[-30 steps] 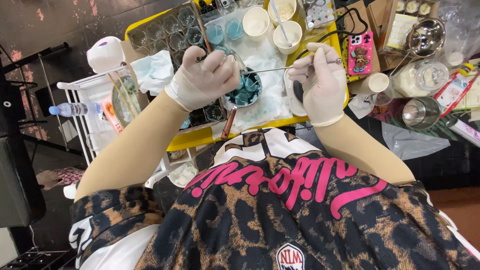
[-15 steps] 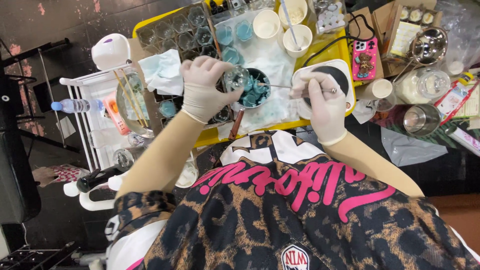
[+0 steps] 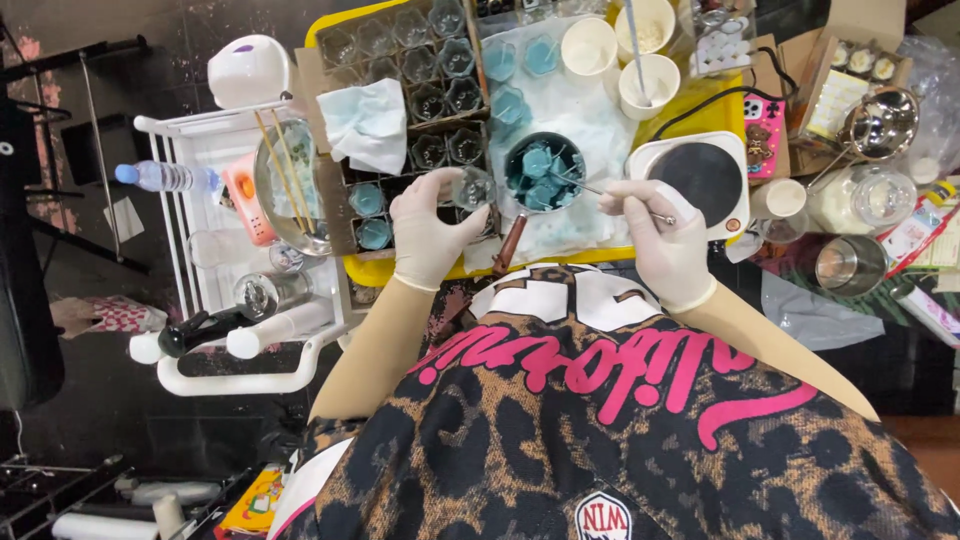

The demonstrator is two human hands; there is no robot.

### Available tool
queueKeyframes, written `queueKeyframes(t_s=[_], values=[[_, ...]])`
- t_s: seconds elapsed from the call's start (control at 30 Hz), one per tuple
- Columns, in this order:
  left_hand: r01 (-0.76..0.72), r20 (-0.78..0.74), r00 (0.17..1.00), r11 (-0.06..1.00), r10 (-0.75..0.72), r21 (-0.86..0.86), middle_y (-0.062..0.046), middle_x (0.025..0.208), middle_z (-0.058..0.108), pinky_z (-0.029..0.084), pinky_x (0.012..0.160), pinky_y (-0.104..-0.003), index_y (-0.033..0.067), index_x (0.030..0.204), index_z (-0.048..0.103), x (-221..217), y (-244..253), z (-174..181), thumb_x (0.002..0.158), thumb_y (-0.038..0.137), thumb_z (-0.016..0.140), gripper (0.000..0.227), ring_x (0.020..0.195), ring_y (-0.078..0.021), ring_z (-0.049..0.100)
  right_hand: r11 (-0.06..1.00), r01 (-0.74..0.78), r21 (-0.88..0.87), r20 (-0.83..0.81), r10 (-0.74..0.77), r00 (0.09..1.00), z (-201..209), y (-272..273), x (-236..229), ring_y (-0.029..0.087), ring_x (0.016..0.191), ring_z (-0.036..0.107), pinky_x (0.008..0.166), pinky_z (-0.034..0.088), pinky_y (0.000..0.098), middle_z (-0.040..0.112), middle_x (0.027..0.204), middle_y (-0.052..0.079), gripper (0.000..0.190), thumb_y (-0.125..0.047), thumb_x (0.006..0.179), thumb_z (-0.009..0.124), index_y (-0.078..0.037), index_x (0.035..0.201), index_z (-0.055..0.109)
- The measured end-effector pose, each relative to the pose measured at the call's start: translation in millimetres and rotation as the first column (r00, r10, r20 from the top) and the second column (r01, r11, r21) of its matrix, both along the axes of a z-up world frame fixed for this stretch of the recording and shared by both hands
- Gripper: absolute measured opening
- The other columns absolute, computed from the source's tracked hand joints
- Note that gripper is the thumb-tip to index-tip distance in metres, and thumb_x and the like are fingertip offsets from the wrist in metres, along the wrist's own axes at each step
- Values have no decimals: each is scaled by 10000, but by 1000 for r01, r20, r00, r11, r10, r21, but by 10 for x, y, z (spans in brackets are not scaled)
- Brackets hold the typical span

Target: Stirring melted blue wax in a pot and preparing molds for candle making.

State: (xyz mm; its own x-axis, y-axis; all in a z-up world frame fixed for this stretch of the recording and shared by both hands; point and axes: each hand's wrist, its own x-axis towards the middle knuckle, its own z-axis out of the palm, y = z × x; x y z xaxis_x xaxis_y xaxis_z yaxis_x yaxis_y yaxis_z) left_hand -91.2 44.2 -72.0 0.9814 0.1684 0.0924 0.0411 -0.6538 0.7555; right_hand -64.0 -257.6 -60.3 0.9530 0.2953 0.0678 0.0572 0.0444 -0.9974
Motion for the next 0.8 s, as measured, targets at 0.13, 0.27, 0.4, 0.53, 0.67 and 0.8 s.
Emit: queueKeyframes(t_s=[0.13, 0.27, 0.4, 0.53, 0.67, 0.8], values=[[-87, -55, 995, 996, 86, -28, 6, 1030, 688, 486, 944, -329, 157, 1146, 681, -240, 161, -97, 750, 371, 841, 478, 987, -157, 684, 998, -9, -58, 64, 13, 998, 167, 46, -93, 147, 1064, 664, 984, 520, 267, 681, 1111, 91, 198, 8, 1111, 464, 53, 1205, 632], [-116, -42, 992, 985, 122, 125, -19, 1025, 695, 380, 958, -392, 138, 1153, 673, -408, 244, -269, 720, 349, 866, 519, 990, -197, 663, 973, -7, -229, 227, 61, 972, 271, 57, -141, 181, 1019, 662, 938, 511, 277, 685, 1094, 105, 187, 14, 1088, 489, 26, 1148, 665], [-146, -78, 983, 964, 167, 223, -27, 1024, 687, 351, 945, -439, 133, 1165, 672, -453, 236, -383, 708, 380, 847, 549, 1021, -236, 625, 965, -10, -264, 294, 90, 952, 248, 79, -161, 192, 1002, 663, 922, 515, 290, 688, 1091, 102, 166, -10, 1093, 513, 7, 1142, 670], [-156, -21, 985, 930, 173, 333, -37, 1053, 689, 345, 962, -470, 144, 1131, 676, -452, 227, -422, 712, 417, 839, 526, 1074, -287, 589, 960, -1, -281, 294, 87, 952, 253, 108, -191, 191, 1001, 668, 921, 518, 293, 689, 1085, 100, 161, -15, 1095, 521, 3, 1148, 671], [-136, -12, 988, 911, 153, 390, -44, 1063, 677, 345, 955, -483, 141, 1110, 668, -462, 231, -336, 708, 443, 825, 527, 1090, -296, 583, 953, 17, -303, 353, 96, 931, 268, 111, -228, 207, 1013, 672, 921, 522, 302, 696, 1099, 112, 148, -6, 1087, 533, -5, 1144, 670], [-153, -46, 981, 895, 190, 419, -41, 1040, 654, 346, 949, -496, 154, 1101, 675, -496, 295, -317, 710, 464, 812, 517, 1077, -286, 578, 944, 51, -327, 383, 83, 920, 282, 101, -251, 208, 1003, 679, 906, 528, 301, 703, 1093, 109, 148, 2, 1086, 536, -12, 1149, 669]])
